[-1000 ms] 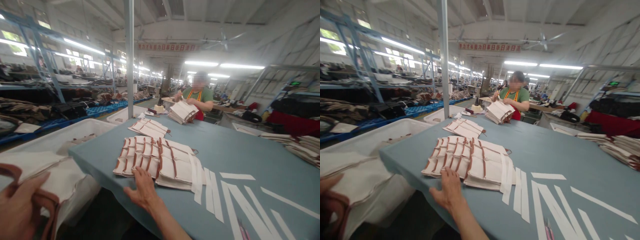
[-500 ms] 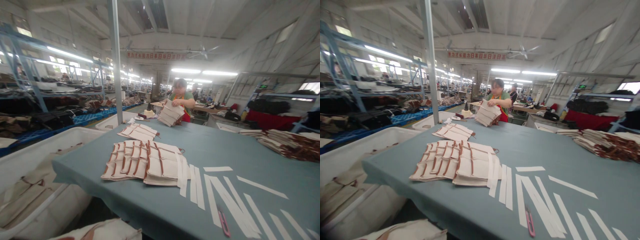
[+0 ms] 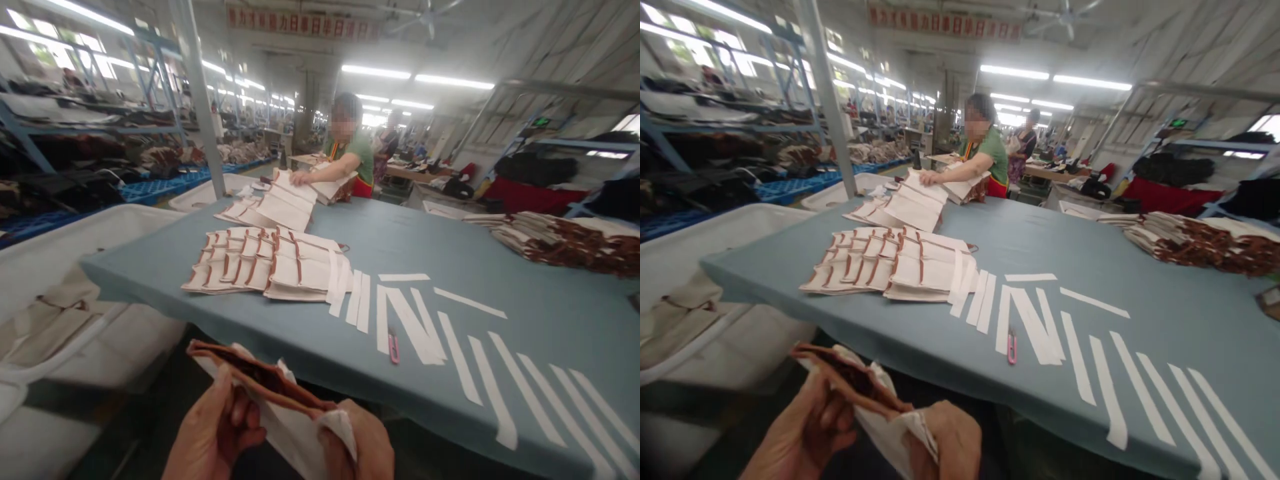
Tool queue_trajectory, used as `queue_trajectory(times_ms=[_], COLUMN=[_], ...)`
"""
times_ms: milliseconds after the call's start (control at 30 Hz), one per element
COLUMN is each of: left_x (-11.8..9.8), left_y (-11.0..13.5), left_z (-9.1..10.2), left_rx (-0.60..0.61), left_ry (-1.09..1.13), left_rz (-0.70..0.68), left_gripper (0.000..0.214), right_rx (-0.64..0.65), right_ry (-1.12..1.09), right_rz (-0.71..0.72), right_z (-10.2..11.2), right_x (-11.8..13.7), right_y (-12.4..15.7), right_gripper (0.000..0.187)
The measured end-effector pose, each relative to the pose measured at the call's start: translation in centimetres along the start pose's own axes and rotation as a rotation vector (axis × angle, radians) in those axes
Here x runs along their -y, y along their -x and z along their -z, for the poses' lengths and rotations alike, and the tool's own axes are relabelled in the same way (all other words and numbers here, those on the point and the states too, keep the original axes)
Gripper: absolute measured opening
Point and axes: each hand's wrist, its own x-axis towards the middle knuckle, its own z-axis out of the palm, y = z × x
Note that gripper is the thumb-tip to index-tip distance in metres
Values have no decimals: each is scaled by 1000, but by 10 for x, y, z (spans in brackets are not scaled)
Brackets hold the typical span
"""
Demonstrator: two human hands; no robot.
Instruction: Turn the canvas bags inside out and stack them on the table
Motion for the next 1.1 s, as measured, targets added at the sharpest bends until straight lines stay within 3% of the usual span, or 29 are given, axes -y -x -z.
queue_trajectory(times_ms=[67,167,300,367,533,600,700,900,1000,1100], left_x=[11,25,36,39,40,39,34,3,-14,-21], left_y=[5,9,8,5,-3,0,13,24,19,20], left_z=[2,12,21,24,23,18,13,13,13,13], left_rx=[8,54,354,436,475,517,569,640,684,691], left_ry=[-103,-414,-715,-767,-868,-879,-890,-995,-1010,-1000], left_rz=[-21,-279,-516,-626,-1048,-1154,-1088,-585,-403,-302], left_gripper=[69,51,17,15,25,21,16,21,30,29], right_rx=[-7,96,205,224,198,200,226,336,369,418], right_ry=[70,139,223,256,291,288,287,257,114,-97], right_rz=[113,228,245,230,209,212,206,160,16,-249], right_z=[21,50,74,78,72,68,62,40,30,26], right_x=[-3,-5,-3,0,5,8,13,26,30,34], right_y=[-4,-10,-11,-9,-7,-9,-13,-17,-11,-4], right_gripper=[35,37,39,37,32,36,45,58,57,41])
